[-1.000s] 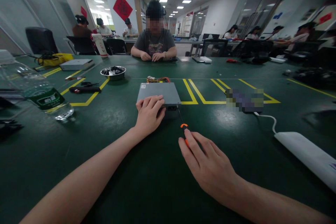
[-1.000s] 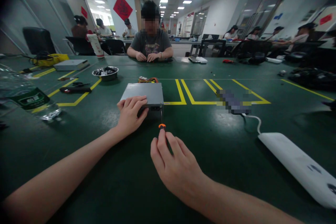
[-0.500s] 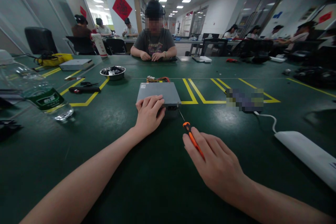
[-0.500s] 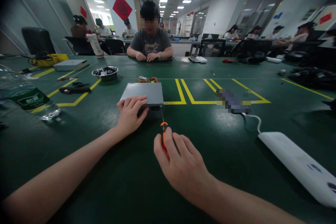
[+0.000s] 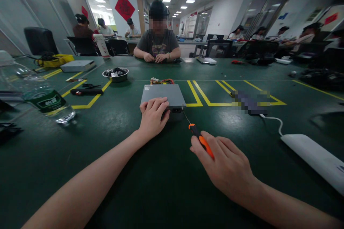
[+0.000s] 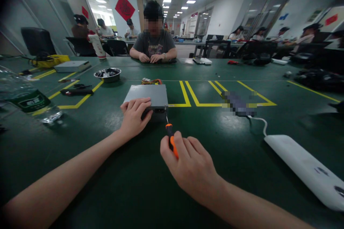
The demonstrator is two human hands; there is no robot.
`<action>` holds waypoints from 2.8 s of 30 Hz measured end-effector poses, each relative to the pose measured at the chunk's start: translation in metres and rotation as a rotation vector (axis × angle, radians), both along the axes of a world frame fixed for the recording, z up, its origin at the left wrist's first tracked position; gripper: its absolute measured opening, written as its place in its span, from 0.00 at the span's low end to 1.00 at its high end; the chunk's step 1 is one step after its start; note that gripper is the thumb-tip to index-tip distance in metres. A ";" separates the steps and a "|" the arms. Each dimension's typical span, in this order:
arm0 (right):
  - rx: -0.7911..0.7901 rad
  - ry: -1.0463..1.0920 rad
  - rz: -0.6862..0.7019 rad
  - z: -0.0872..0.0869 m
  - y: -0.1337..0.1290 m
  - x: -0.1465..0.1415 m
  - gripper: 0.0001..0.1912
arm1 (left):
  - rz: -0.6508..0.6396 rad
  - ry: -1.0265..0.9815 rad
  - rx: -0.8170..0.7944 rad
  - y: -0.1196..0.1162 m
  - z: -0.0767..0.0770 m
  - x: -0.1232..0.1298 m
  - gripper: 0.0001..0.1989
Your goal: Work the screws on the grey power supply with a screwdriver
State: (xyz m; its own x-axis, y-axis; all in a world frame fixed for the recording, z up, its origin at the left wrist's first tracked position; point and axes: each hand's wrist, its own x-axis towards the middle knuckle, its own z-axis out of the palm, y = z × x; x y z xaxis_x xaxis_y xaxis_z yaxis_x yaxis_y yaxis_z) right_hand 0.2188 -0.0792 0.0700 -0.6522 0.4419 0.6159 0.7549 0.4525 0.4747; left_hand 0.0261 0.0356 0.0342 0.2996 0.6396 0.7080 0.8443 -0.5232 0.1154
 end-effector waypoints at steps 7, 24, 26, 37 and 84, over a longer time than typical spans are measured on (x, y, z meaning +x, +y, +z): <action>-0.075 0.025 0.004 -0.003 -0.002 -0.004 0.12 | -0.003 -0.011 0.000 0.000 0.000 0.000 0.09; -0.103 -0.023 0.031 -0.003 -0.005 -0.004 0.14 | -0.004 -0.020 -0.008 0.000 0.000 0.000 0.10; -0.054 -0.002 0.010 0.000 -0.004 -0.001 0.11 | -0.002 -0.015 -0.010 -0.001 0.000 0.000 0.10; -0.096 -0.012 0.052 -0.003 -0.003 -0.005 0.14 | 0.002 -0.012 0.003 0.000 0.000 0.000 0.09; -0.062 0.016 0.073 -0.005 0.004 -0.001 0.10 | -0.008 -0.004 0.001 0.000 0.001 -0.002 0.10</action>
State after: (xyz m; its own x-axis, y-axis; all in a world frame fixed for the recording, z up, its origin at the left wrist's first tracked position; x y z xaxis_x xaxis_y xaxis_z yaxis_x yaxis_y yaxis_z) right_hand 0.2176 -0.0754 0.0651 -0.6745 0.4315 0.5991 0.7261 0.5347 0.4323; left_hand 0.0245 0.0351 0.0347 0.3015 0.6362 0.7101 0.8398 -0.5298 0.1181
